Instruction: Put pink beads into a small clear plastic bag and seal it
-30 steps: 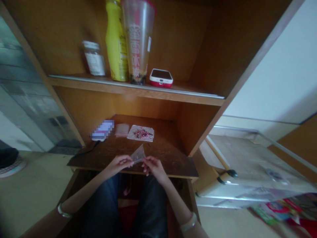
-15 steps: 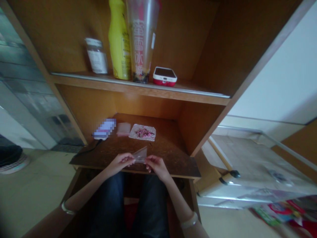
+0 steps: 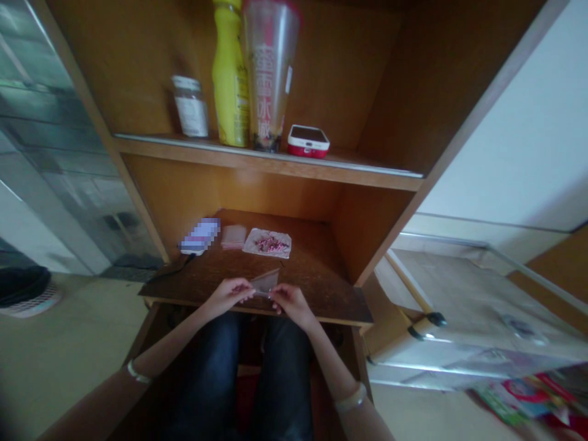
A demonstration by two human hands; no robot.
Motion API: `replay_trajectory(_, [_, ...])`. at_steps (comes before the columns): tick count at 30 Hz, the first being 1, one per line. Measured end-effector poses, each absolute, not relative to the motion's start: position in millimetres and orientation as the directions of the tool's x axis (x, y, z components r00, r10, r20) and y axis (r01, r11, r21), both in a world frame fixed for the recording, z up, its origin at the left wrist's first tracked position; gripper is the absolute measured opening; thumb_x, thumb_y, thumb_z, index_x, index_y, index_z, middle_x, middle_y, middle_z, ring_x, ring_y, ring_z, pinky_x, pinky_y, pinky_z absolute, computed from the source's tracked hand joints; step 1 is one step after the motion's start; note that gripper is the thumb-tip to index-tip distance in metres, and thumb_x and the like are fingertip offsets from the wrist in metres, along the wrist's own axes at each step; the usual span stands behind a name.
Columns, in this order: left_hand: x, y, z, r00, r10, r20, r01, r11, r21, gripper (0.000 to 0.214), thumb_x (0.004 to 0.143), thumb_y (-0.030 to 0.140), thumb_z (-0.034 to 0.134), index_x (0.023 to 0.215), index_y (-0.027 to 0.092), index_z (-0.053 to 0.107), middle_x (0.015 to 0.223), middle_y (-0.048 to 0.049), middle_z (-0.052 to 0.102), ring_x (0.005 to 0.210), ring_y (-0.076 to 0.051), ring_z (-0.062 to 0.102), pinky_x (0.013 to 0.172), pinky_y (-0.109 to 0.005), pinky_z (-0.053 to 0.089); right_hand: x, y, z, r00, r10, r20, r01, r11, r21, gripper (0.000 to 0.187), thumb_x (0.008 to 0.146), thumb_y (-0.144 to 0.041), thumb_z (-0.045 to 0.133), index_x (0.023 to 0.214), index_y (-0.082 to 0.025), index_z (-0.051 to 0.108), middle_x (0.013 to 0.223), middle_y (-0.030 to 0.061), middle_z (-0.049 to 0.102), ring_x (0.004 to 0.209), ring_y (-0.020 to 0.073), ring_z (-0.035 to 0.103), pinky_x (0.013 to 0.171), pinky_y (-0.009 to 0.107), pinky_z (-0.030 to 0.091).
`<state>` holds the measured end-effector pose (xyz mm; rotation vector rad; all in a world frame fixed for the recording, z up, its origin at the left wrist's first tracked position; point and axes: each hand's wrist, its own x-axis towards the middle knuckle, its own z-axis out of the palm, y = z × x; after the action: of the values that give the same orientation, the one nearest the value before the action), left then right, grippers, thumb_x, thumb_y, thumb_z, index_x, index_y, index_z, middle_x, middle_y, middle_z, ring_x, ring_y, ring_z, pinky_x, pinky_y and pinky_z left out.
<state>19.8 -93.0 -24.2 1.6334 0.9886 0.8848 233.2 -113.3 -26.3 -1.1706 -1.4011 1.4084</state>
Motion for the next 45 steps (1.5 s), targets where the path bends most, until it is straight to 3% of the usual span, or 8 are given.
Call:
replay_trajectory(6, [20.3, -94.4, -15.0, 0.418, 0.906, 0.061, 0.19, -0.153, 0.97, 0.031, 0.073, 0.042, 0.065, 0.08, 0.012, 0.064, 0.069, -0.0028, 0.066, 0.06, -0.011, 0.057, 0.059, -0.023, 0.045, 232.7, -111.3, -28.8, -0.244, 0.969, -0.048, 0.078, -0.029, -0.996, 0.042, 0.065, -0.056, 0.069, 0.075, -0.016, 0.058, 0.053, -0.0056, 0.056, 0.041, 0.0056, 0.047, 0.043, 0.019, 0.036])
replay_trajectory(20, [28.1, -99.0, -19.3, 0.448, 0.876, 0.179, 0.245, -0.313, 0.918, 0.024, 0.078, 0.035, 0.061, 0.076, 0.012, 0.067, 0.071, -0.0042, 0.067, 0.066, -0.013, 0.06, 0.061, -0.022, 0.043, 226.2, -115.5, -29.3, -0.305, 0.952, 0.038, 0.134, 0.083, -0.987, 0.039, 0.07, -0.052, 0.067, 0.081, -0.016, 0.063, 0.055, -0.0053, 0.054, 0.044, 0.0052, 0.045, 0.041, 0.017, 0.034])
replay_trajectory(33, [30.1, -97.4, -17.6, 0.495, 0.857, 0.146, 0.305, -0.328, 0.894, 0.025, 0.079, 0.037, 0.06, 0.077, 0.013, 0.068, 0.074, -0.0038, 0.069, 0.067, -0.014, 0.059, 0.058, -0.021, 0.04, 221.1, -120.3, -27.1, -0.322, 0.94, 0.115, 0.163, 0.175, -0.971, 0.033, 0.076, -0.048, 0.063, 0.081, -0.016, 0.064, 0.064, -0.0022, 0.057, 0.05, 0.0071, 0.047, 0.046, 0.02, 0.037])
replay_trajectory(40, [31.3, -99.0, -18.2, 0.487, 0.862, 0.142, 0.35, -0.341, 0.872, 0.025, 0.079, 0.038, 0.061, 0.079, 0.014, 0.069, 0.074, -0.0024, 0.068, 0.067, -0.013, 0.057, 0.059, -0.021, 0.039, 222.2, -121.4, -23.8, -0.348, 0.931, 0.109, 0.177, 0.179, -0.968, 0.032, 0.077, -0.049, 0.061, 0.076, -0.017, 0.062, 0.059, -0.004, 0.052, 0.049, 0.0071, 0.046, 0.046, 0.019, 0.038])
replay_trajectory(45, [30.6, -99.6, -17.1, 0.464, 0.875, 0.138, 0.315, -0.309, 0.897, 0.024, 0.08, 0.037, 0.061, 0.079, 0.014, 0.068, 0.074, -0.0029, 0.069, 0.067, -0.014, 0.059, 0.059, -0.022, 0.041, 223.9, -123.0, -24.0, -0.334, 0.939, 0.085, 0.132, 0.136, -0.982, 0.032, 0.077, -0.049, 0.062, 0.085, -0.018, 0.064, 0.066, -0.0023, 0.058, 0.05, 0.0071, 0.05, 0.046, 0.019, 0.04])
